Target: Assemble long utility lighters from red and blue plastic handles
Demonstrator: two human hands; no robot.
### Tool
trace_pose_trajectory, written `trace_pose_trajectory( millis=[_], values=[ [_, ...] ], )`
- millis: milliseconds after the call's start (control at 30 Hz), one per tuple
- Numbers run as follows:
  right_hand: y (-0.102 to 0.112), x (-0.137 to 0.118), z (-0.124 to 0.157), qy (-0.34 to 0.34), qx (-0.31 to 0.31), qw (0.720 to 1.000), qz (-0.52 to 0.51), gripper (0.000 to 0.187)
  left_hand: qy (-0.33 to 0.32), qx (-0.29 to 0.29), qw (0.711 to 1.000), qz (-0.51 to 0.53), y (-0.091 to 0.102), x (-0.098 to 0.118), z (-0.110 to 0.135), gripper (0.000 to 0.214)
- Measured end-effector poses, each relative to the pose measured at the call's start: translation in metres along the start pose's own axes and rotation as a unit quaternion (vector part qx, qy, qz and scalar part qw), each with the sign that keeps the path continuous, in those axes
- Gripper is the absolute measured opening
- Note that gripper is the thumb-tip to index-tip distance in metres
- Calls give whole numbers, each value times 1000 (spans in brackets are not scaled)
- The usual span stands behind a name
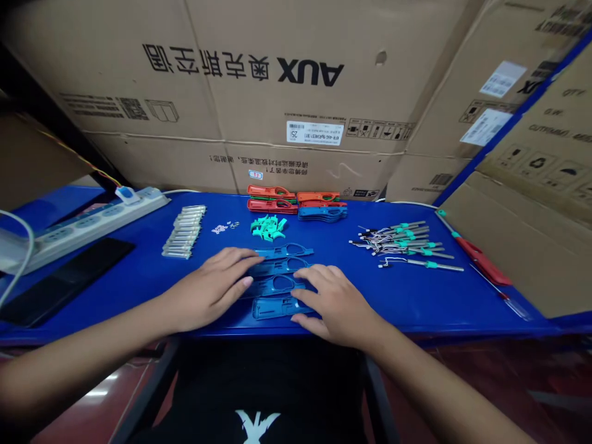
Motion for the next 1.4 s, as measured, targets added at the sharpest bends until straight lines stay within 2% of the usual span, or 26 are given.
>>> trace_pose_trajectory(
  millis=[100,200,267,367,467,600,700,767,900,967,1033,1133,1233,1300,1400],
  values=[
    [2,-1,-2,-12,15,998,-56,17,42,13,999,30,4,-6,20,42],
    [2,-3,-7,-6,-7,997,-79,10,85,26,994,64,-2,-16,36,53],
    [4,-7,-11,28,-21,996,-76,10,102,25,991,83,-7,-23,41,61],
    [10,-12,-20,74,-8,995,-63,16,110,2,988,109,-8,-30,39,73],
    [10,-9,-36,83,11,996,-42,21,96,-18,987,126,-1,-33,31,86],
    [-2,1,-57,106,-16,994,-27,20,69,-22,992,108,15,-36,22,88],
    [-4,9,-65,96,-33,995,-22,17,48,11,996,74,32,-39,6,58],
    [0,13,-67,84,-33,996,-26,16,32,55,998,25,43,-41,-16,43],
    [10,22,-71,80,-28,996,-41,19,27,104,990,-94,56,-51,-85,32],
    [15,35,-74,65,-28,997,-24,19,42,96,985,-135,58,-59,-118,29],
    [23,55,-81,34,-26,999,13,20,69,88,983,-148,58,-69,-140,27],
    [35,95,-96,-28,-21,997,67,24,101,88,979,-150,60,-85,-151,24],
    [37,134,-117,-104,-49,986,118,31,141,77,973,-163,58,-98,-145,23],
    [32,150,-131,-124,-75,980,135,38,154,65,971,-173,55,-102,-140,26],
    [20,160,-146,-129,-101,977,138,50,154,49,972,-172,48,-103,-135,31]
  ],
)
Point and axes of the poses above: each hand's wrist, its own z-axis away from the middle knuckle, its own y-axis out of the back of the hand, x = y × z, the point moved 3 cm from there along -z, towards the middle knuckle, and after that the axes turned 13 degrees about y, right-handed, at the moved point
